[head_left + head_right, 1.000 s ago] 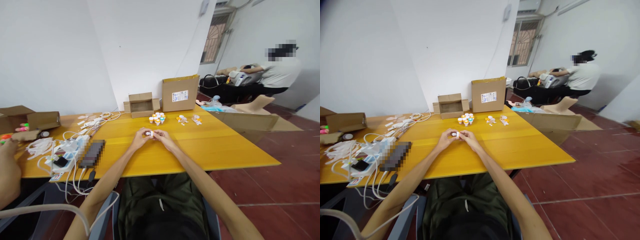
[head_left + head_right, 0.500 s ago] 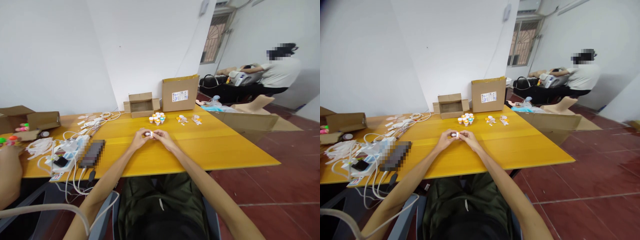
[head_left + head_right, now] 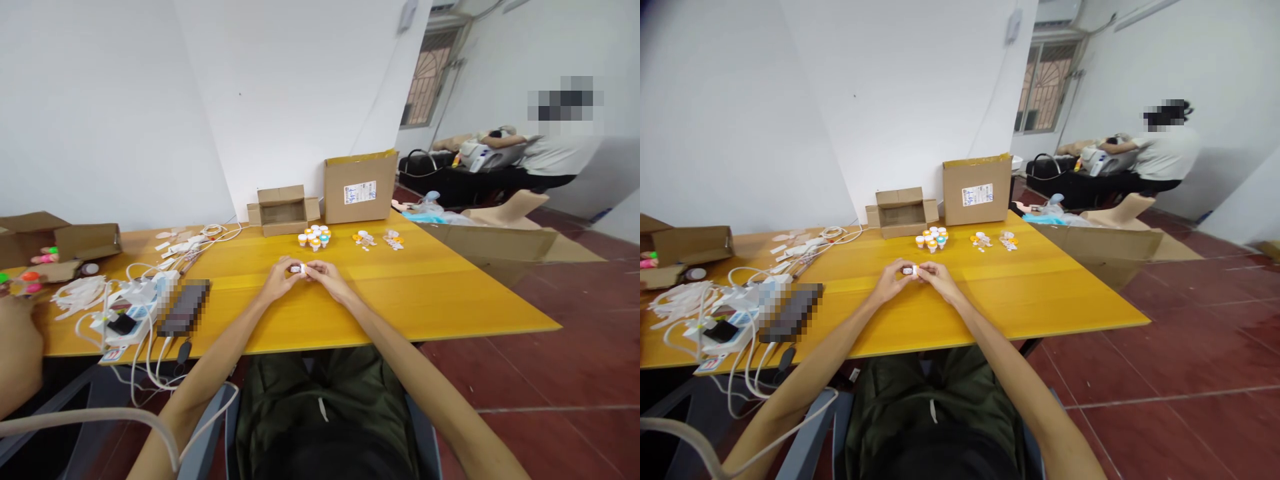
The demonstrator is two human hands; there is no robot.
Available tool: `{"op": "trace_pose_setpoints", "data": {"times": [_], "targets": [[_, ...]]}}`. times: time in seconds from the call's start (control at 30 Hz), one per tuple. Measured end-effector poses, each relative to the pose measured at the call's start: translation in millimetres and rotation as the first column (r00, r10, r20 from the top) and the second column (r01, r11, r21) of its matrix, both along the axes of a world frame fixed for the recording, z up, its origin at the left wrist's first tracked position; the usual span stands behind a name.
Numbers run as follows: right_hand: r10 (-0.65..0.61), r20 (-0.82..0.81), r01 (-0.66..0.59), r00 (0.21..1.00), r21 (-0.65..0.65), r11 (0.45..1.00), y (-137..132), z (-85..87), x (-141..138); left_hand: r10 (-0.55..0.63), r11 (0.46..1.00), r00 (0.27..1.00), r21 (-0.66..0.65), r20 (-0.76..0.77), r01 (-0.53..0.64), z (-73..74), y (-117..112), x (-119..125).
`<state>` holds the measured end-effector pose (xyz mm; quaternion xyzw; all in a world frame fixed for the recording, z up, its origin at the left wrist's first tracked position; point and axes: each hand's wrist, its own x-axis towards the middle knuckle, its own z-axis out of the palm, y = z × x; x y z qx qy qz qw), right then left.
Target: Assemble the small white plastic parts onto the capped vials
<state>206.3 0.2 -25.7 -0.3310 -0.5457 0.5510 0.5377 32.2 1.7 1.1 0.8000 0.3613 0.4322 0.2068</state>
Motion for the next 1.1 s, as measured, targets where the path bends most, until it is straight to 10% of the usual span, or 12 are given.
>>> {"op": "trace_pose_setpoints", "data": {"times": [1.1], "targets": [[-0.035,0.109,0.030,0.993,0.050,0.998,-3.3,0.3,-3.5,0.086,0.988,0.989,0.137,-0.118,-0.070,-7.5,-0.5,3.6]]}}
